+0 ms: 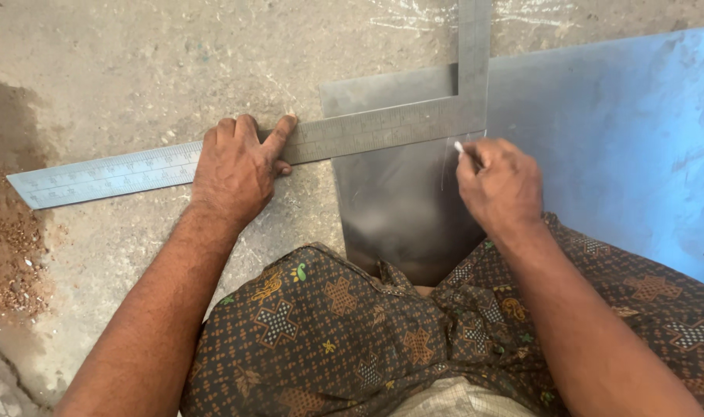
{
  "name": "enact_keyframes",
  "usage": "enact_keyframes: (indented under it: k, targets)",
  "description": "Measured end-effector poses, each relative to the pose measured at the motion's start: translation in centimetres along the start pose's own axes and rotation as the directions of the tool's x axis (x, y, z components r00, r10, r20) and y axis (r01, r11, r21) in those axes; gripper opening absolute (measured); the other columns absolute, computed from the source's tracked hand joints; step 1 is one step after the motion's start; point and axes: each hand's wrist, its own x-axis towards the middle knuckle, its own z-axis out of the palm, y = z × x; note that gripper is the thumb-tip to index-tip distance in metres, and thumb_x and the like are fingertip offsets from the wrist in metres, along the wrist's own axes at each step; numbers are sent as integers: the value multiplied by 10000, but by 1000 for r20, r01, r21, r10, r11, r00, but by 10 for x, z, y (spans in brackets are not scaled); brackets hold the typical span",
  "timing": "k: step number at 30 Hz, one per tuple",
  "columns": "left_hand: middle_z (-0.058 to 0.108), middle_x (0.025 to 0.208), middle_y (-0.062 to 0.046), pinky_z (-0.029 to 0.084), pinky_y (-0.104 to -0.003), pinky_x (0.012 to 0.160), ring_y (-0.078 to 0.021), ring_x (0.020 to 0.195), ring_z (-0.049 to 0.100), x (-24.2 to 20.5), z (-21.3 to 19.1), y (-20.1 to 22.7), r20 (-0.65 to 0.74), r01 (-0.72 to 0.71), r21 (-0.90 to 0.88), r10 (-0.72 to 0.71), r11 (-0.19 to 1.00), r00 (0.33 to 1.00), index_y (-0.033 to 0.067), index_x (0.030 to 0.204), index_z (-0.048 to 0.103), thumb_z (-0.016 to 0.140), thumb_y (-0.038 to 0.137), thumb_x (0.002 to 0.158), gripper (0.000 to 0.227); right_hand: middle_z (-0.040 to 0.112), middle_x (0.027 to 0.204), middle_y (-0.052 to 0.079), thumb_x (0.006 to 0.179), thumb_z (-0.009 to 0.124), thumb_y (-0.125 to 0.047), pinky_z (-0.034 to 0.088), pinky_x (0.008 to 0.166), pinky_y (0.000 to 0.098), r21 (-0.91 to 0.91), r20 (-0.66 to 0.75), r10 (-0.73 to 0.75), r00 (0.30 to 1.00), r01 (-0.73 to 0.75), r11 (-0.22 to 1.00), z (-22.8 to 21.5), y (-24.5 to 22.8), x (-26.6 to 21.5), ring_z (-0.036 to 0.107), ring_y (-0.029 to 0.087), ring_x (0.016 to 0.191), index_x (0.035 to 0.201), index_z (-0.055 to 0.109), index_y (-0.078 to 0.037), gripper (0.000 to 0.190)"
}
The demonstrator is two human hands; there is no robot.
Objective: The person uses a metal ruler and a white marker to draw straight lines on a metal sheet. They then switch to a set square to draw perpendicular lines, continuing to mark the sheet with the white marker.
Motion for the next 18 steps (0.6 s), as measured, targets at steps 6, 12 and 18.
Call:
enact_keyframes:
  k: [6,12,18]
  targets:
    - [603,1113,-196,488,-507,950,-340,1066,585,1,0,1,47,11,14,-12,1000,999,273,1520,481,616,453,960,604,744,954,159,949,680,-153,579,751,409,-5,-61,-90,994,89,996,4,-4,6,721,301,817,1047,783,-41,181]
    - [599,1119,-197,485,-511,955,-336,1069,585,2,-1,1,61,17,12,-18,1000,998,276,1531,450,608,446,964,613,753,970,147,935,685,-157,584,761,408,-8,-68,-99,993,98,995,10,0,7,731,296,805,1043,793,-61,180]
    - [596,1114,-199,484,-509,947,-339,1066,583,2,0,1,45,3,25,-4,1000,999,264,1525,457,618,448,964,612,750,971,150,942,684,-144,583,766,419,-56,-88,-164,982,160,986,14,5,10,728,309,817,1010,783,-50,153]
